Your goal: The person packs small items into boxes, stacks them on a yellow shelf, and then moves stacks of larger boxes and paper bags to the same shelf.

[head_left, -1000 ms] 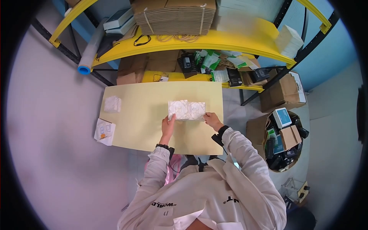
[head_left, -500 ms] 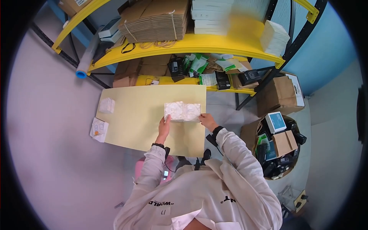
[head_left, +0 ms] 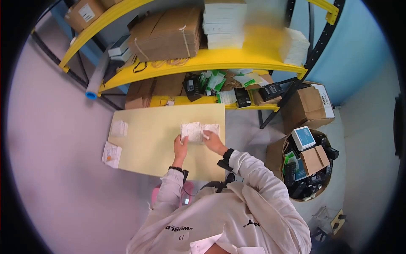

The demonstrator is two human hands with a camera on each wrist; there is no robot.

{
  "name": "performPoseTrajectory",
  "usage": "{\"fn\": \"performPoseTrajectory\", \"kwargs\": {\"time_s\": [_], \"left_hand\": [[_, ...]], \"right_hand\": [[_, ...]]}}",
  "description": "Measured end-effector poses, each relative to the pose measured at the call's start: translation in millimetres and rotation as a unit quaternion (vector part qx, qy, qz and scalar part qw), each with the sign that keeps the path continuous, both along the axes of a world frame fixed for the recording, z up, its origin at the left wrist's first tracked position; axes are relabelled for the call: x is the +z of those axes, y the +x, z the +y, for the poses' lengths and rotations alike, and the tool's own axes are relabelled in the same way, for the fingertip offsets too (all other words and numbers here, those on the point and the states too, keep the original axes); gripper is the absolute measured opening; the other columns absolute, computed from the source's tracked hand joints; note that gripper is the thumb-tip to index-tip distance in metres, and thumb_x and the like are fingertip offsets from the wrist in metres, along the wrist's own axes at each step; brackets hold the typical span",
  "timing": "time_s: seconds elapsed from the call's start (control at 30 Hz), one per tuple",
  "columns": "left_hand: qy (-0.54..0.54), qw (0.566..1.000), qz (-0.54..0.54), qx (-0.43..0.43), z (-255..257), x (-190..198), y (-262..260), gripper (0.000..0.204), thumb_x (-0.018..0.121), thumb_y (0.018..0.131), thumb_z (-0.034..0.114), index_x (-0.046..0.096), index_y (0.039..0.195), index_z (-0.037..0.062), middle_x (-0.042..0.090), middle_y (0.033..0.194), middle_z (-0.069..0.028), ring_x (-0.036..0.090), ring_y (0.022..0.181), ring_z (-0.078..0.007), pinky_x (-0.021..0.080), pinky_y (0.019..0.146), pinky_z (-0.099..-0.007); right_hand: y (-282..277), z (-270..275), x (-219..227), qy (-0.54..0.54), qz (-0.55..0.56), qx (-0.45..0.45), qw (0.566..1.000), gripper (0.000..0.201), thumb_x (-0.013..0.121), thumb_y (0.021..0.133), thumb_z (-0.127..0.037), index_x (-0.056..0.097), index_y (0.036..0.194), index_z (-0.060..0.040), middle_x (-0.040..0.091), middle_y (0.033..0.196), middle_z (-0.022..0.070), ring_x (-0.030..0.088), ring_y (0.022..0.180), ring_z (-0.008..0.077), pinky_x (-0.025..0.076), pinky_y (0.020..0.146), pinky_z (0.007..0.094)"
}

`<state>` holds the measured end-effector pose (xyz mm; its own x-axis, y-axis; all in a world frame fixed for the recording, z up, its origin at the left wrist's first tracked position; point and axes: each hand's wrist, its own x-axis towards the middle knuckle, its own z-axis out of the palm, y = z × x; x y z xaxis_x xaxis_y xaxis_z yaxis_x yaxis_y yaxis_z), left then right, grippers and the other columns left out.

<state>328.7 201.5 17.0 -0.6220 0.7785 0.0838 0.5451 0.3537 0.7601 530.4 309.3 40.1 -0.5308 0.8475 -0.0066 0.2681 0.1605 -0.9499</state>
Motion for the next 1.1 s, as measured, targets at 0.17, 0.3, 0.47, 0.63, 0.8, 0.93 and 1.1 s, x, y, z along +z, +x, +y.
{"fn": "performPoseTrajectory", "kwargs": {"time_s": [0.17,0.3,0.47,0.63,0.8,0.93,1.1], "left_hand": [[0.043,0.998,-0.051,-0.023,1.7,18.1,10.0,0.038,0.068,0.107,0.032,0.070,0.128,0.0001,0.073,0.116,-0.0222,0.070,0.106,-0.0376,0.055,0.094,-0.0441],[0.055,0.998,-0.032,-0.027,1.2,22.6,5.5,0.036,0.066,0.109,0.029,0.070,0.127,-0.0009,0.073,0.118,-0.0236,0.071,0.107,-0.0366,0.055,0.093,-0.0447],[0.075,0.990,-0.114,-0.019,6.2,45.4,8.1,0.037,0.065,0.109,0.029,0.069,0.129,-0.0025,0.076,0.115,-0.0241,0.073,0.101,-0.0340,0.056,0.090,-0.0431],[0.114,0.984,-0.136,-0.027,24.1,75.9,11.3,0.037,0.066,0.109,0.026,0.068,0.131,-0.0038,0.078,0.108,-0.0199,0.074,0.094,-0.0269,0.057,0.087,-0.0386],[0.174,0.962,-0.206,-0.038,56.1,129.6,23.0,0.042,0.072,0.108,0.021,0.063,0.137,-0.0077,0.077,0.118,-0.0156,0.072,0.103,-0.0190,0.057,0.091,-0.0327],[0.198,0.956,-0.207,-0.060,81.6,170.4,44.2,0.046,0.073,0.107,0.019,0.060,0.143,-0.0074,0.075,0.125,-0.0163,0.072,0.109,-0.0200,0.057,0.096,-0.0326],[0.216,0.950,-0.210,-0.084,116.3,205.6,81.5,0.047,0.074,0.107,0.018,0.060,0.146,-0.0050,0.074,0.130,-0.0154,0.070,0.115,-0.0186,0.055,0.100,-0.0322]], "right_hand": [[-11.8,-1.5,21.5,-0.042,0.009,0.083,0.996,0.041,0.067,0.096,-0.016,0.067,0.134,0.0016,0.073,0.121,0.0223,0.068,0.112,0.0347,0.052,0.100,0.0458],[-17.8,-5.5,33.3,-0.060,-0.008,0.082,0.995,0.047,0.065,0.093,-0.015,0.065,0.135,0.0060,0.073,0.123,0.0301,0.072,0.116,0.0418,0.054,0.102,0.0457],[-21.6,-9.2,36.4,-0.091,-0.006,0.020,0.996,0.052,0.064,0.099,-0.013,0.059,0.147,0.0058,0.072,0.131,0.0185,0.067,0.115,0.0284,0.052,0.103,0.0400],[-14.7,-2.7,70.7,-0.065,0.067,0.014,0.996,0.057,0.063,0.102,-0.006,0.051,0.156,0.0042,0.063,0.149,0.0177,0.066,0.128,0.0270,0.050,0.113,0.0369],[1.0,10.8,117.5,-0.048,0.126,-0.020,0.991,0.056,0.061,0.104,-0.003,0.047,0.158,0.0013,0.060,0.152,0.0171,0.064,0.134,0.0296,0.051,0.113,0.0395],[24.6,24.3,152.3,-0.049,0.167,-0.044,0.984,0.055,0.060,0.104,-0.002,0.048,0.159,-0.0009,0.061,0.152,0.0151,0.064,0.134,0.0299,0.055,0.108,0.0402],[60.9,49.2,177.9,-0.035,0.186,-0.076,0.979,0.055,0.059,0.105,-0.002,0.049,0.158,-0.0030,0.062,0.150,0.0135,0.065,0.132,0.0264,0.056,0.104,0.0378]]}}
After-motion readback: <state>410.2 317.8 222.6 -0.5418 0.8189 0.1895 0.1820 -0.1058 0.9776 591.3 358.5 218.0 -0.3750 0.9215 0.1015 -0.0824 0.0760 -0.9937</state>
